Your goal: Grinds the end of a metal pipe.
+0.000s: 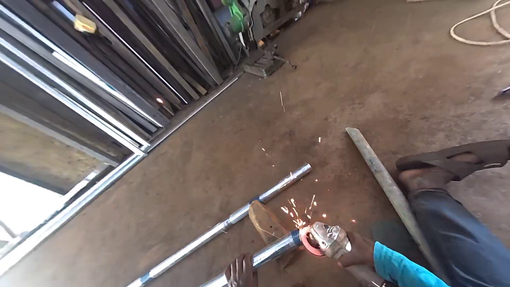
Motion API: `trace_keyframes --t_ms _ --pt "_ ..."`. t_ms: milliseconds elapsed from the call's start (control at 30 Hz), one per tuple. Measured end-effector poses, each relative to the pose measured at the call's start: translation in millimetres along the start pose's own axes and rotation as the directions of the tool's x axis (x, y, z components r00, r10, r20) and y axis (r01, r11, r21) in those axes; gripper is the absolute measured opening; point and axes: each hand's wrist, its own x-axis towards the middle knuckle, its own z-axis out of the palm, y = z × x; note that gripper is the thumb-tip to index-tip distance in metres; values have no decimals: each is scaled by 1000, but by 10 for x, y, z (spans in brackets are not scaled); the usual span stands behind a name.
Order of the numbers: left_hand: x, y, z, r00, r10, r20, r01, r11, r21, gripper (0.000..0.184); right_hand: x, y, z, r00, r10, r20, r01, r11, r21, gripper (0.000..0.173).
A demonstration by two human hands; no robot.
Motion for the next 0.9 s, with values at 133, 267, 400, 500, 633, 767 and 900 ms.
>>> trace_keyframes --t_ms 133,267,400,500,633,767,900 --pt "52 5 -53 1000 -12 24 11 1000 5 44 -31 37 -26 1000 11 -18 -12 999 -43 82" --pt "304 10 -177 955 -96 280 109 994 -31 51 -45 92 82 986 39 -160 -35 999 25 89" --pt "878 45 -417 534 -247 809 261 958 120 70 41 22 372 930 -16 -368 128 951 282 91" --pt "1110 -3 -421 378 -226 898 237 961 142 71 230 -10 584 882 11 -471 205 890 406 95" --pt "1249 -159 -276 292 -116 949 199 978 58 72 346 -132 643 883 42 -467 170 900 403 100" --pt "1294 -237 -182 265 -54 963 151 988 14 71 384 -204 669 863 100 -496 148 887 437 99" --pt "1293 -247 -172 260 -67 963 164 986 24 70 446 -216 630 891 103 -442 81 922 379 101"
